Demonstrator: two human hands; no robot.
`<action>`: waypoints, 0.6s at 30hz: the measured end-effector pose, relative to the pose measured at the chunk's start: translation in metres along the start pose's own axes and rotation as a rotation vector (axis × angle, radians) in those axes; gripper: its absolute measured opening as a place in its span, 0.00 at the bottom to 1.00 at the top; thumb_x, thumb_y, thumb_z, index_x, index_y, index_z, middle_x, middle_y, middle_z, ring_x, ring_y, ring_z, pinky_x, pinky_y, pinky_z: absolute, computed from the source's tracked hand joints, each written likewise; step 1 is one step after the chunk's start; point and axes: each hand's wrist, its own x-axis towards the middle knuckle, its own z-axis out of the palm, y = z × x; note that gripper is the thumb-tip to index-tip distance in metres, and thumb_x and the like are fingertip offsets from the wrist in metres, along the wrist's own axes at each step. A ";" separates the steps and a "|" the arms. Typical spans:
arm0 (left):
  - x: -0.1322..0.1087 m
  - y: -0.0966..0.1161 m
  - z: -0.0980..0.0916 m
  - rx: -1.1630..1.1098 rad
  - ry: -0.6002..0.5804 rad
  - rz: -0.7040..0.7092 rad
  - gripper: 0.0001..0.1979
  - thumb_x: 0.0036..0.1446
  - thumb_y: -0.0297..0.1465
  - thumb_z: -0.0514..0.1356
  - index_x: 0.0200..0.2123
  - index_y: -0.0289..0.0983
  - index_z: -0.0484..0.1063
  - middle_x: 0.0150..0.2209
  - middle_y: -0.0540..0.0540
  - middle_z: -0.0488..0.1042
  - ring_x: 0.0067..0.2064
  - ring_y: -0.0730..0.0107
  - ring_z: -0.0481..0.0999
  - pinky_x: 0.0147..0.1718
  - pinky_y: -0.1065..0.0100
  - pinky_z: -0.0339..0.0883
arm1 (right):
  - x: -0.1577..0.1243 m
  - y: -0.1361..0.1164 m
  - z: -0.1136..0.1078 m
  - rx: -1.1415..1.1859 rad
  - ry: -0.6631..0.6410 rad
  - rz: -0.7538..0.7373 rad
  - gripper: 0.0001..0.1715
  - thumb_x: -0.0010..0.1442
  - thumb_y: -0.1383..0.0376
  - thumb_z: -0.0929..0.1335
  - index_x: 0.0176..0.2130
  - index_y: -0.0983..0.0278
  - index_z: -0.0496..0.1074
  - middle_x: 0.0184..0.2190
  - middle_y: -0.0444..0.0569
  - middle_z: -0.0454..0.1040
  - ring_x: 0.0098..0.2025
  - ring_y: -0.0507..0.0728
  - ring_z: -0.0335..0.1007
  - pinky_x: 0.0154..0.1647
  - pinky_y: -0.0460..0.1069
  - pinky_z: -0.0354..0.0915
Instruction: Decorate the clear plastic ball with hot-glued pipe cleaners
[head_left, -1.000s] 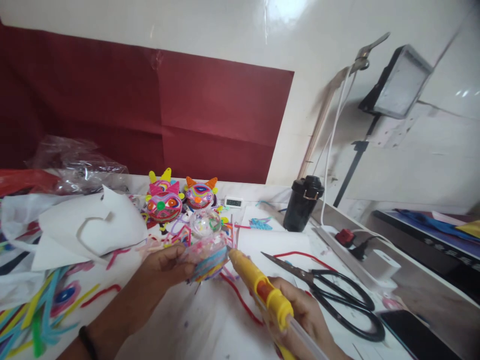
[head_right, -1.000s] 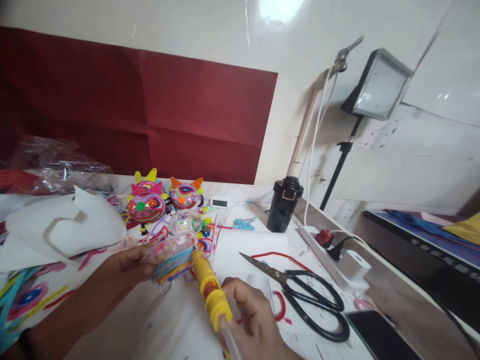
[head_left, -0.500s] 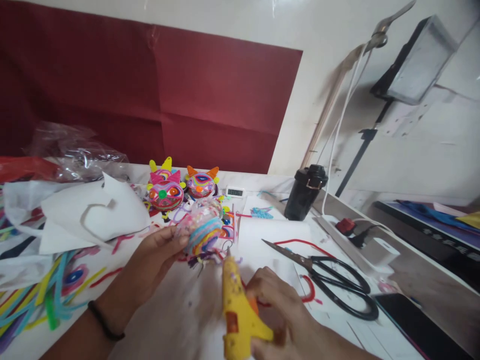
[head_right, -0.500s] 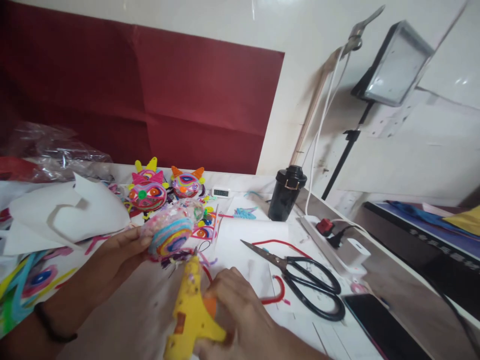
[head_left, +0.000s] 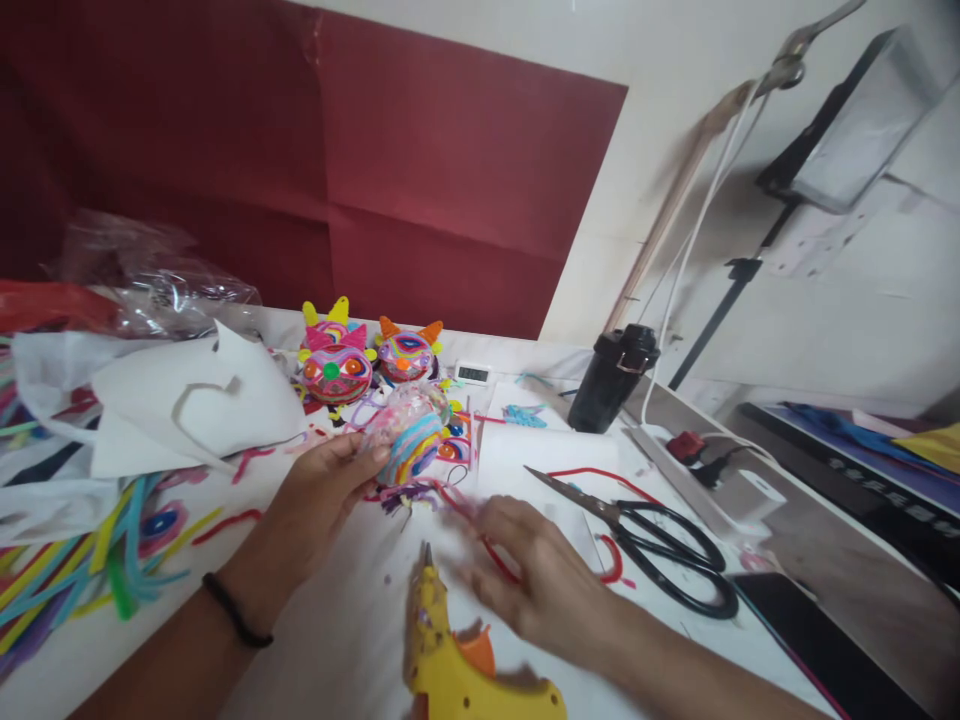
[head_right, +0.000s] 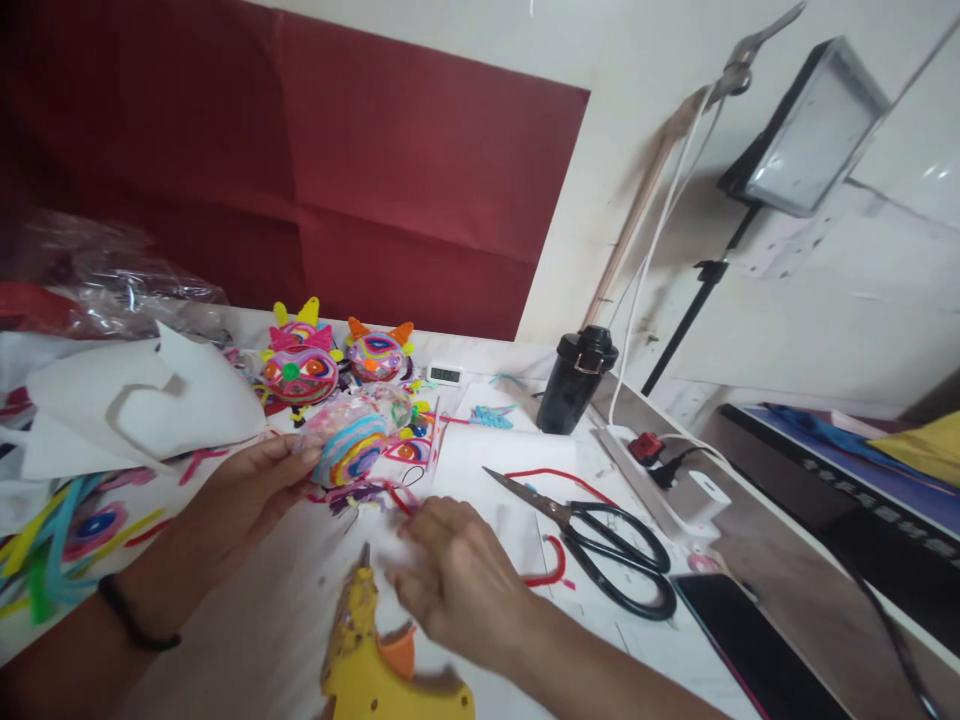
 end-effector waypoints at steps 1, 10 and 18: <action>0.000 -0.001 -0.001 0.015 -0.016 0.005 0.10 0.43 0.35 0.70 0.27 0.35 0.77 0.29 0.49 0.76 0.33 0.71 0.72 0.34 0.72 0.69 | 0.007 0.001 0.000 -0.065 -0.007 0.043 0.13 0.60 0.65 0.65 0.45 0.65 0.71 0.41 0.54 0.73 0.43 0.59 0.70 0.44 0.51 0.63; -0.001 -0.007 -0.001 0.061 -0.050 -0.012 0.09 0.47 0.35 0.68 0.28 0.35 0.75 0.27 0.52 0.74 0.32 0.72 0.71 0.32 0.73 0.66 | 0.054 0.011 0.021 -0.312 -0.091 0.189 0.12 0.59 0.69 0.62 0.34 0.67 0.74 0.34 0.58 0.78 0.35 0.61 0.75 0.33 0.50 0.59; 0.000 -0.010 -0.003 0.112 -0.045 -0.035 0.09 0.49 0.36 0.66 0.28 0.36 0.73 0.26 0.52 0.73 0.30 0.72 0.70 0.31 0.71 0.64 | 0.057 0.015 0.008 -0.232 -0.076 0.156 0.11 0.54 0.76 0.63 0.30 0.65 0.72 0.31 0.52 0.78 0.33 0.57 0.71 0.32 0.47 0.57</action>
